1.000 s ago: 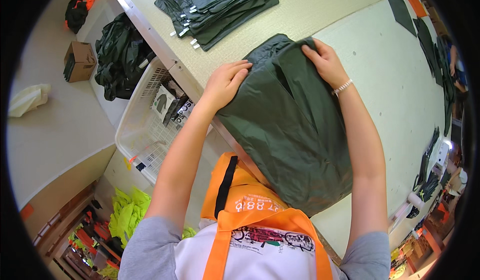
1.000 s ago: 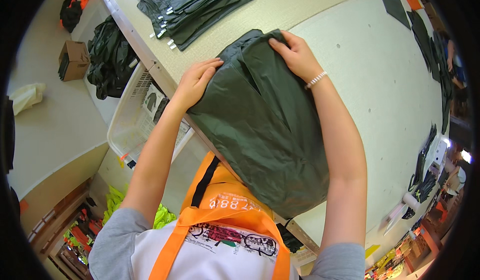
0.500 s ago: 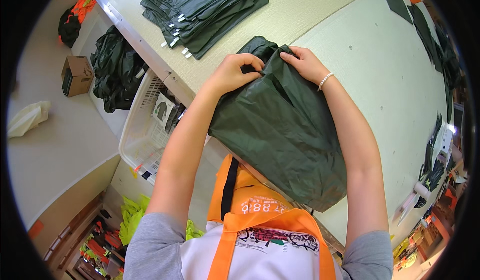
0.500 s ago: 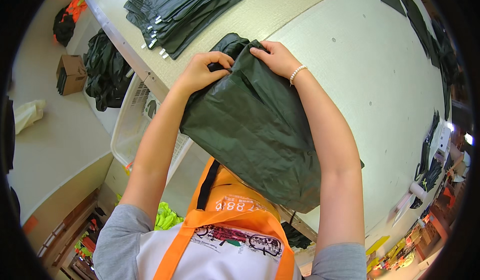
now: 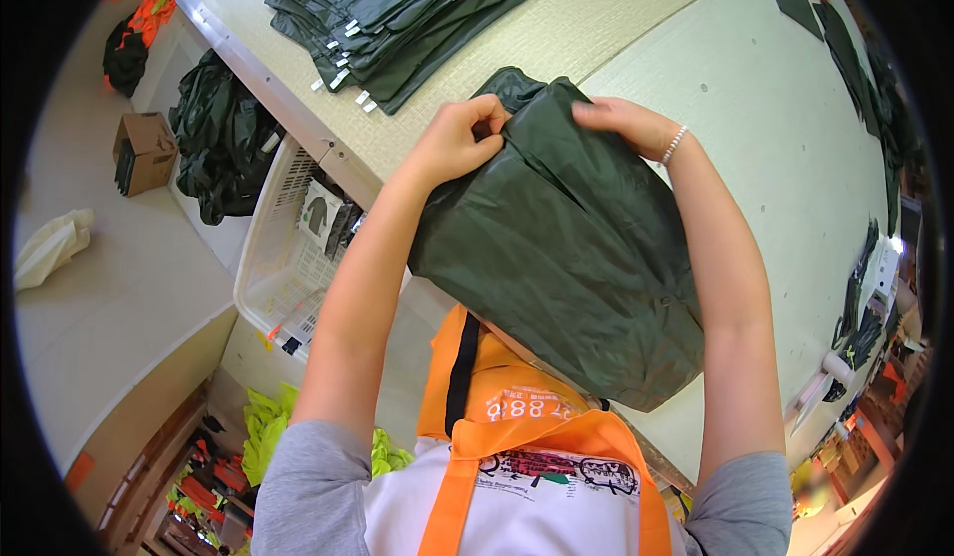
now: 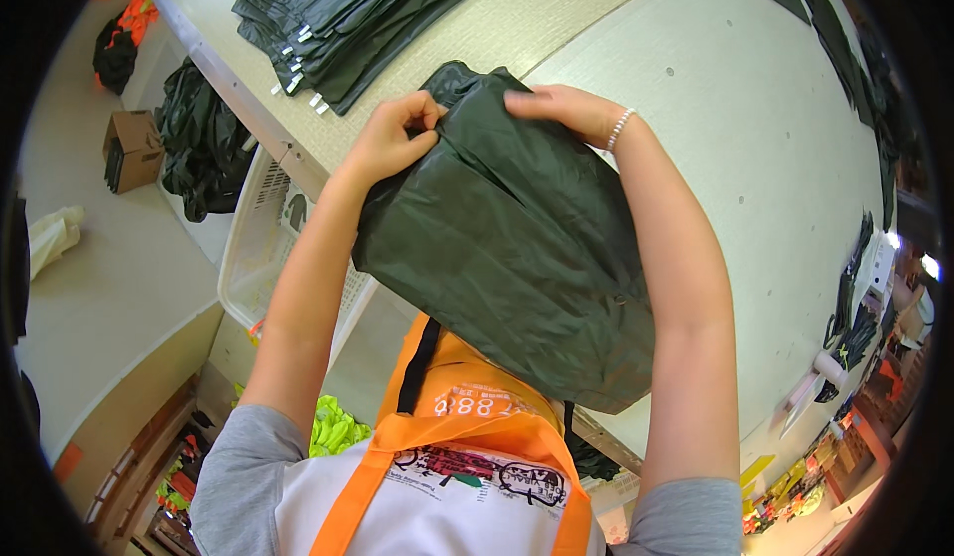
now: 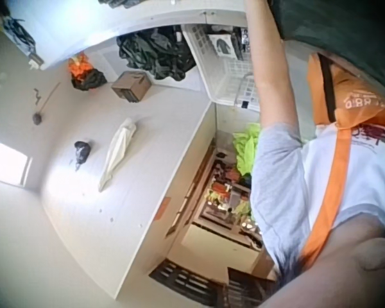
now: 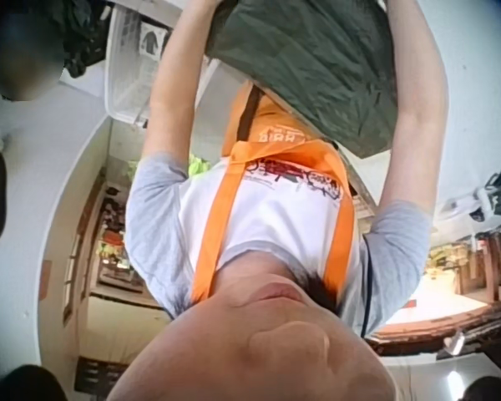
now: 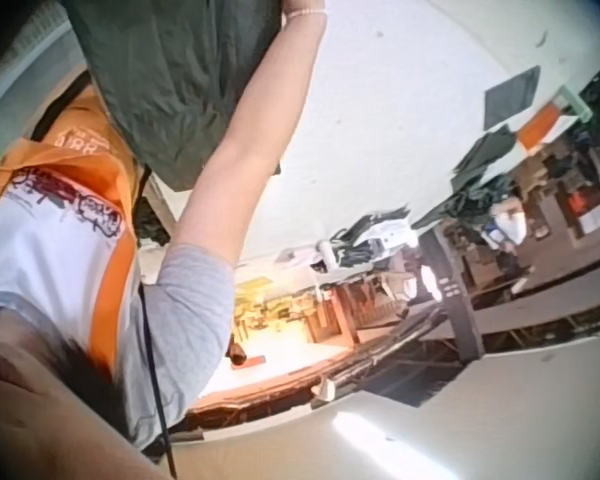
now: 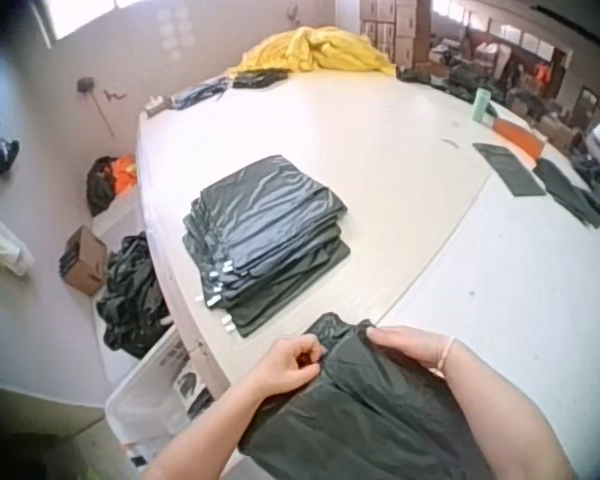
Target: The person folds a dark green jacket on a white table. They smooth the jacket, fold the sleeves inward, fold the sides, and then fold the jacket in half. The person uses scissors to trim a small piece of fabric from the jacket before completing the fold.
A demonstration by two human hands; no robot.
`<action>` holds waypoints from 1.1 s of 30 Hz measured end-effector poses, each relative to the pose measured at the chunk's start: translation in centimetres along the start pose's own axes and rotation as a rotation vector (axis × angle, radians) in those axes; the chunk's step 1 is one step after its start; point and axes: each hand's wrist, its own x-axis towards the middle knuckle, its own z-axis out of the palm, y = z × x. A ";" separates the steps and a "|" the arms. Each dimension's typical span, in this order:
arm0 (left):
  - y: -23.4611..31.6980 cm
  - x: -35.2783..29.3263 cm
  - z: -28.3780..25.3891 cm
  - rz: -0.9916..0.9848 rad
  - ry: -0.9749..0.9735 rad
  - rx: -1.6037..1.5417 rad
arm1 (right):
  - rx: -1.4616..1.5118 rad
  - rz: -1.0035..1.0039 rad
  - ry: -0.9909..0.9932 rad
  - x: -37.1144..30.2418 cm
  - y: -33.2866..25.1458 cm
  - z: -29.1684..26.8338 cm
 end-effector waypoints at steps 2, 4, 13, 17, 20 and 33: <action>1.3 -0.6 -0.9 -0.069 -0.075 0.098 | -0.211 0.032 0.014 -1.0 0.5 -0.7; 3.4 -1.0 -1.9 0.192 0.111 0.216 | -0.266 -0.002 0.028 -1.0 2.2 -1.0; 2.8 -2.4 -0.3 -0.256 0.034 0.176 | -0.591 -0.187 0.376 0.8 1.5 3.0; 5.5 -3.1 1.7 0.160 -0.018 1.005 | -0.788 -0.224 0.565 -0.1 3.1 2.7; 1.0 -3.4 1.5 0.153 -0.050 0.855 | -0.660 -0.347 0.808 -4.2 3.8 2.9; 1.2 -2.3 1.7 0.231 -0.127 1.047 | 0.806 -0.144 1.028 -25.9 30.4 4.3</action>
